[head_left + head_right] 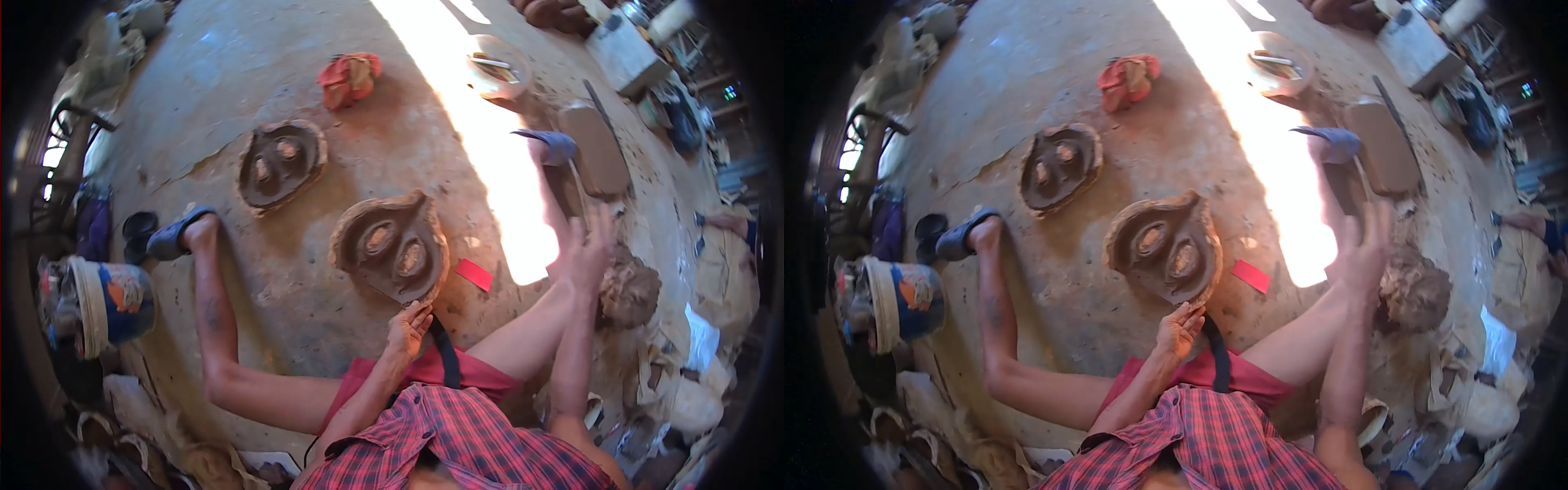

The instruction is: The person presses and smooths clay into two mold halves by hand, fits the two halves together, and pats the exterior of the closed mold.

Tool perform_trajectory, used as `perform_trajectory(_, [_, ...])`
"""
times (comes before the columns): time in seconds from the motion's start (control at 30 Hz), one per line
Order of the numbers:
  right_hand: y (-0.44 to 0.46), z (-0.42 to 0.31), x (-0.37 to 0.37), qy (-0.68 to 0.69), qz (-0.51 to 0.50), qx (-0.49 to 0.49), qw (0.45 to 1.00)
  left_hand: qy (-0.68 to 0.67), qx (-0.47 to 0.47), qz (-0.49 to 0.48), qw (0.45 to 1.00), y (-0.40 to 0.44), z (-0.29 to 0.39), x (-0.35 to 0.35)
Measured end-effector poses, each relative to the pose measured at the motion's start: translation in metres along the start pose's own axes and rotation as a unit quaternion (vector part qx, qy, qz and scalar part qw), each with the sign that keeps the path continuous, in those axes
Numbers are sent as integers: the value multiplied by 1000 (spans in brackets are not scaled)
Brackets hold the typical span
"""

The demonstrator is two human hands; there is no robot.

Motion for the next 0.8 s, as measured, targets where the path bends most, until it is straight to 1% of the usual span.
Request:
perform_trajectory(0.03, [2,-34,25,45,-76,-25,996,24,2,31,999,-9,10,-7])
perform_trajectory(0.07, [3,-68,49,94,-154,-42,983,17,7,36,999,-8,18,-18])
perform_trajectory(0.1, [-25,-21,153,402,-205,18,892,17,24,73,997,-6,27,-41])
perform_trajectory(0.13, [-51,18,250,660,-228,106,708,18,38,110,993,-4,37,-64])
perform_trajectory(0.17, [-53,-20,240,546,-274,90,787,65,83,131,986,-4,57,-85])
perform_trajectory(0.2, [-54,-61,228,408,-320,58,853,114,122,152,974,-7,77,-104])
perform_trajectory(0.23, [-55,-104,214,275,-361,18,891,169,185,161,955,-19,108,-100])
perform_trajectory(0.27, [-68,-122,217,180,-407,107,889,222,242,169,929,-30,136,-91])
perform_trajectory(0.3, [-84,-130,222,171,-418,105,886,224,211,159,938,-26,146,-94])
perform_trajectory(0.33, [-101,-137,240,195,-453,124,861,226,189,149,944,-19,159,-92])
perform_trajectory(0.37, [-119,-140,260,221,-486,143,833,241,202,148,938,-17,173,-86])
perform_trajectory(0.4, [-139,-127,282,257,-442,138,848,257,215,146,931,-15,186,-81])
perform_trajectory(0.47, [-167,-111,299,337,-416,203,820,267,210,140,930,28,195,-98])
perform_trajectory(0.5, [-186,-110,299,328,-426,210,816,264,196,145,933,32,199,-99])
perform_trajectory(0.57, [-198,-114,297,384,-364,240,814,277,222,106,929,35,219,-80])
perform_trajectory(0.6, [-200,-112,298,381,-365,237,816,273,222,105,930,44,216,-84])
perform_trajectory(0.67, [-201,-108,297,386,-339,259,818,322,257,127,902,49,220,-89])
perform_trajectory(0.7, [-190,-116,283,386,-338,253,820,337,271,134,892,47,223,-89])
perform_trajectory(0.77, [-176,-121,250,297,-397,240,835,325,270,131,897,39,213,-96])
perform_trajectory(0.8, [-174,-119,236,293,-398,238,836,318,265,131,901,32,201,-102])
Point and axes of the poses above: each hand's wrist, its own y-axis towards the middle knuckle, its own x-axis out of the palm, z = x × y, the point moved 8 cm from there along y, towards the middle knuckle, and after that the axes turned 8 degrees about y, right-handed, at the moved point
